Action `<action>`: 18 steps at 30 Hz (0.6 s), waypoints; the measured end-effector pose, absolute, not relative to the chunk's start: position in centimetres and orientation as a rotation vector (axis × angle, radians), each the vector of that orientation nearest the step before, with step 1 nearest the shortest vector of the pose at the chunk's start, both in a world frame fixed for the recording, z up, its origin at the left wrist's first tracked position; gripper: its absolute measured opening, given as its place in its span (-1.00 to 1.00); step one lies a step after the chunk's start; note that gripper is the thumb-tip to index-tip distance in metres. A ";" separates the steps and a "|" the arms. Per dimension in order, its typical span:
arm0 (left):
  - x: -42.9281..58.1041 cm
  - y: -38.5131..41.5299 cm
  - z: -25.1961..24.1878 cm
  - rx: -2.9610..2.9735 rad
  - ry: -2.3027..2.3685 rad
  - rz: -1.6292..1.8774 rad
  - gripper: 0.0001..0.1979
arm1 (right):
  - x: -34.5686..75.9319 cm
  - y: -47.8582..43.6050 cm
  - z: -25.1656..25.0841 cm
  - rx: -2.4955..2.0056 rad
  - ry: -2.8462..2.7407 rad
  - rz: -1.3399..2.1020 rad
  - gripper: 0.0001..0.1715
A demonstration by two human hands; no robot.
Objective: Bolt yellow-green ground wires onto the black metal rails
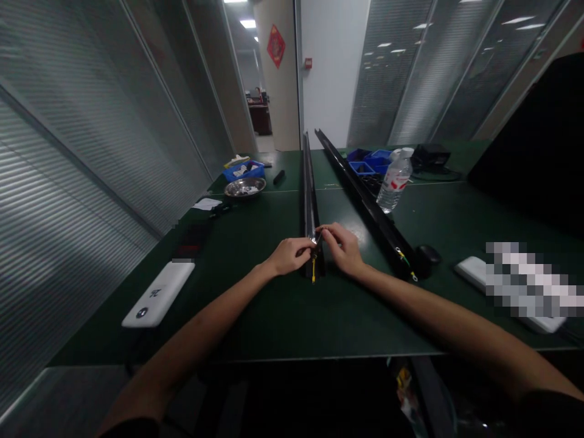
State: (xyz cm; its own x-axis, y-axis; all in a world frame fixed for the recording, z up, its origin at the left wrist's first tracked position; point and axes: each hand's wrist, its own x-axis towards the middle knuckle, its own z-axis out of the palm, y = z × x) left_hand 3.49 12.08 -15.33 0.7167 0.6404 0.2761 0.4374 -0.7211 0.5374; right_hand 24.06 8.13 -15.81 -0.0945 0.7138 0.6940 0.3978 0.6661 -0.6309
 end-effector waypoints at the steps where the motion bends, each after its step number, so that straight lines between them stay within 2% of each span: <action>1: 3.5 11.9 -15.3 2.485 0.831 0.637 -0.81 | 24.0 8.0 -15.8 -0.903 -1.719 0.328 -0.68; 18: 3.1 12.0 -15.3 2.464 0.852 0.630 -0.72 | 23.8 7.9 -15.8 -0.876 -1.739 0.323 -0.65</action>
